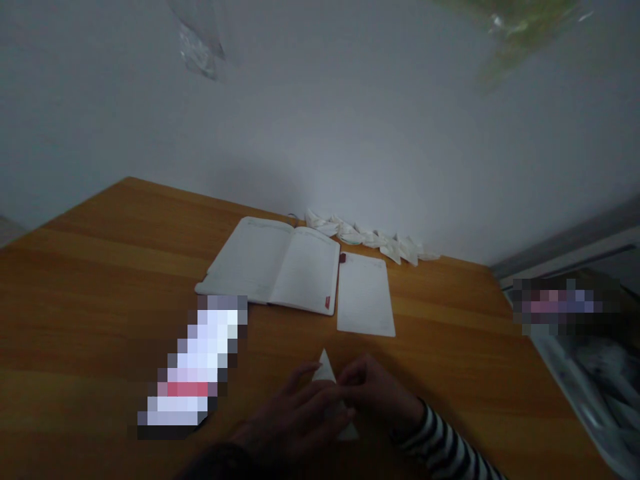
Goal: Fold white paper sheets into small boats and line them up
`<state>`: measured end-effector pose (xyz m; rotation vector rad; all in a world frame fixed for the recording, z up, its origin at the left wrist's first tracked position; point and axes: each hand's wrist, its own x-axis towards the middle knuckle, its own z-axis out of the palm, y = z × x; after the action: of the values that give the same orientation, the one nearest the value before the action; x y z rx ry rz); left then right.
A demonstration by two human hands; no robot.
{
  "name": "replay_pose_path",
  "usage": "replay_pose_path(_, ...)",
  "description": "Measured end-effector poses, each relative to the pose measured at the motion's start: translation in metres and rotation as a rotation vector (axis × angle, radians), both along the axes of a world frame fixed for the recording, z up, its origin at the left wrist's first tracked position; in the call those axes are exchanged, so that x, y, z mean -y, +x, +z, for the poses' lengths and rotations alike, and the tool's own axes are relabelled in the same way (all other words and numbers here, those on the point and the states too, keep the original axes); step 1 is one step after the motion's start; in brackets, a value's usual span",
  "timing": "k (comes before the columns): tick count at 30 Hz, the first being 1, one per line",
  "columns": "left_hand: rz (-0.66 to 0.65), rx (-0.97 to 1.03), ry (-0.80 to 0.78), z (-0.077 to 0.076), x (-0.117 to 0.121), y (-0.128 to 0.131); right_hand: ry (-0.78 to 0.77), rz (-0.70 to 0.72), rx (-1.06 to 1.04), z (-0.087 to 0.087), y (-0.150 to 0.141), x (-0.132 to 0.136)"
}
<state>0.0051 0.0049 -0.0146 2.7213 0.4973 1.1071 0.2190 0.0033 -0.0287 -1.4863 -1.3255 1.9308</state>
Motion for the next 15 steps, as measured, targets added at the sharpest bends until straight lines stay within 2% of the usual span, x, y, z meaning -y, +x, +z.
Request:
replay_pose_path(4,0.046,0.011,0.028,-0.001,-0.001,-0.003,0.077,-0.059,0.054,0.015,0.014,-0.011)
replay_pose_path(7,0.098,0.003,0.051,-0.002,-0.003,-0.006,0.227,-0.124,0.197,0.046,0.041,-0.041)
replay_pose_path(9,0.118,0.009,0.048,-0.001,-0.004,-0.006,0.447,-0.194,0.37,0.076,0.063,-0.074)
replay_pose_path(12,0.137,-0.005,0.045,-0.001,-0.005,-0.006,0.82,-0.153,0.775,0.121,0.086,-0.135)
replay_pose_path(13,0.138,-0.019,0.043,-0.001,-0.005,-0.006,0.905,-0.137,0.922,0.133,0.089,-0.156)
replay_pose_path(15,0.138,-0.041,0.036,-0.003,-0.005,-0.006,0.979,-0.073,1.184,0.15,0.09,-0.195)
